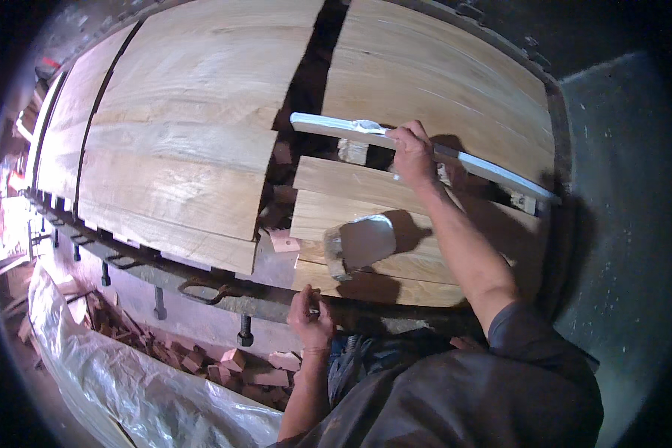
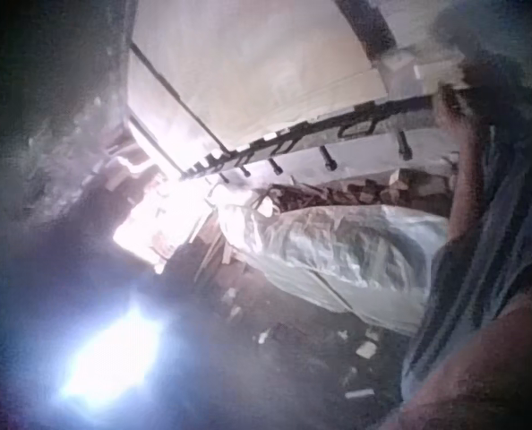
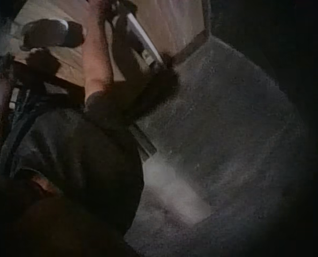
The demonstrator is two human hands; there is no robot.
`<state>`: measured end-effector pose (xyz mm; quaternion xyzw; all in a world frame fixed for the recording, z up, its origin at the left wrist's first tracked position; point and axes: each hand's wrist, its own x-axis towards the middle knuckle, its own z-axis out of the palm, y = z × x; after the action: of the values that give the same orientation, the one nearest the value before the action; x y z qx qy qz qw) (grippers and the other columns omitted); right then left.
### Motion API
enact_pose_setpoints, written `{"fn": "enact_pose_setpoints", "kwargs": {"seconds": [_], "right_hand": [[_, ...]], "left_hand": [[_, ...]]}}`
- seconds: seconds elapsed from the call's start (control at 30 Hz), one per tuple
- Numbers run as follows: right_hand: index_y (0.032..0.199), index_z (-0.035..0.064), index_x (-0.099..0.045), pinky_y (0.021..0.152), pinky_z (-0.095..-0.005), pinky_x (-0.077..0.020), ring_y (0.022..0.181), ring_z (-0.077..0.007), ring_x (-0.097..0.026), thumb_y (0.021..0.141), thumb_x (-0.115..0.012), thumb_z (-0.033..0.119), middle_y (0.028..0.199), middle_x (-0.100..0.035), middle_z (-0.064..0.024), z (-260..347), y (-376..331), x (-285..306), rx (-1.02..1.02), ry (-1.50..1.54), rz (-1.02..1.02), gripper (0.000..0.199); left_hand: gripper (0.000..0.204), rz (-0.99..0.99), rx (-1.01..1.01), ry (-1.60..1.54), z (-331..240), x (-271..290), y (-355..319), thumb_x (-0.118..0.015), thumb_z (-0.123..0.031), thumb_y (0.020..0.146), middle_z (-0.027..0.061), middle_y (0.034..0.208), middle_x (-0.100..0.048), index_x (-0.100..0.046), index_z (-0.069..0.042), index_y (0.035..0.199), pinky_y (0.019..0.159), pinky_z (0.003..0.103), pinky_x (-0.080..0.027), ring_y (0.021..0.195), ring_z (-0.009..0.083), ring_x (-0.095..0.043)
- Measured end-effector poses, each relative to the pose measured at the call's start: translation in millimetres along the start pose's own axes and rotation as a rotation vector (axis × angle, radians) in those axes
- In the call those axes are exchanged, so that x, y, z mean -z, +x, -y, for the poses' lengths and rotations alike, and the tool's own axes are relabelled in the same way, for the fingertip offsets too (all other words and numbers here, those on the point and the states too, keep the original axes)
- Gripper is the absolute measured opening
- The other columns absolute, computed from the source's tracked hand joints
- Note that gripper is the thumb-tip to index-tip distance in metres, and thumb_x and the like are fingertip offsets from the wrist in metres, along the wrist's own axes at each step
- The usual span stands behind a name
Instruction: The person applies glue to the edges of wooden planks using a brush, then places and aligns each plank into a curved wooden structure. The process is repeated for multiple planks.
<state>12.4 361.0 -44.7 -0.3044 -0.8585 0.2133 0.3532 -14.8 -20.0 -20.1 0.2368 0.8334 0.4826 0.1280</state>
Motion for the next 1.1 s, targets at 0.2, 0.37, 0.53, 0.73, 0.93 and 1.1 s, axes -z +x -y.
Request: {"fn": "enact_pose_setpoints", "kwargs": {"seconds": [0.2, 0.37, 0.53, 0.73, 0.93, 1.1], "right_hand": [[0.083, 0.0068, -0.068, 0.066, -0.0392, -0.0491, 0.077, -0.0310, -0.061, 0.073, -0.058, -0.013, 0.084, -0.058, -0.0122, -31.6, -36.6, 60.1, -0.066, -0.022, -0.145, 0.024], [0.082, 0.0073, -0.069, 0.068, -0.0372, -0.0491, 0.081, -0.0299, -0.061, 0.072, -0.060, -0.013, 0.085, -0.060, -0.0106, -83.6, -66.7, 116.4, -0.064, -0.105, -0.235, 0.024], [0.080, 0.0073, -0.068, 0.071, -0.0362, -0.0495, 0.081, -0.0295, -0.062, 0.070, -0.061, -0.013, 0.084, -0.061, -0.0109, -137.3, -101.9, 176.4, -0.119, -0.232, -0.334, 0.023], [0.082, 0.0088, -0.068, 0.070, -0.0394, -0.0506, 0.081, -0.0330, -0.062, 0.070, -0.060, -0.011, 0.086, -0.061, -0.0133, -177.7, -144.4, 265.1, -0.245, -0.476, -0.399, 0.025], [0.085, 0.0113, -0.070, 0.078, -0.0404, -0.0489, 0.093, -0.0341, -0.061, 0.071, -0.061, -0.006, 0.092, -0.064, -0.0127, -190.4, -175.2, 301.8, -0.367, -0.646, -0.566, 0.024], [0.082, 0.0112, -0.070, 0.073, -0.0382, -0.0488, 0.082, -0.0301, -0.061, 0.072, -0.064, -0.004, 0.082, -0.064, -0.0109, -208.8, -196.1, 263.5, -0.499, -0.259, -0.503, 0.019]], "left_hand": [[0.023, 0.018, 0.051, 0.005, -7.0, -2.7, -3.7, -0.061, -0.002, 0.085, 0.0134, 0.087, -0.069, -0.063, 0.006, 0.107, 0.072, 0.030, -0.051, 0.078, 0.0190, -0.066], [0.027, 0.023, 0.093, 0.023, 8.5, -6.5, -8.9, -0.061, -0.004, 0.087, 0.0133, 0.091, -0.070, -0.061, 0.006, 0.113, 0.078, 0.030, -0.051, 0.083, 0.0182, -0.066], [0.030, 0.017, 0.182, -0.036, 9.2, -5.9, -12.3, -0.060, -0.005, 0.089, 0.0144, 0.094, -0.068, -0.059, 0.007, 0.117, 0.080, 0.030, -0.051, 0.085, 0.0182, -0.064], [0.029, -0.044, 0.174, -0.085, 24.0, -10.6, -14.6, -0.061, -0.006, 0.088, 0.0147, 0.097, -0.069, -0.061, 0.007, 0.114, 0.079, 0.030, -0.051, 0.087, 0.0190, -0.065], [0.029, -0.027, 0.154, -0.123, 34.0, -12.1, -15.2, -0.062, -0.011, 0.091, 0.0113, 0.092, -0.067, -0.060, 0.009, 0.113, 0.076, 0.027, -0.050, 0.082, 0.0150, -0.061], [0.027, -0.032, 0.099, -0.152, 8.7, -22.8, -13.3, -0.060, -0.011, 0.091, 0.0087, 0.084, -0.066, -0.060, 0.008, 0.109, 0.074, 0.026, -0.048, 0.076, 0.0132, -0.059]]}}
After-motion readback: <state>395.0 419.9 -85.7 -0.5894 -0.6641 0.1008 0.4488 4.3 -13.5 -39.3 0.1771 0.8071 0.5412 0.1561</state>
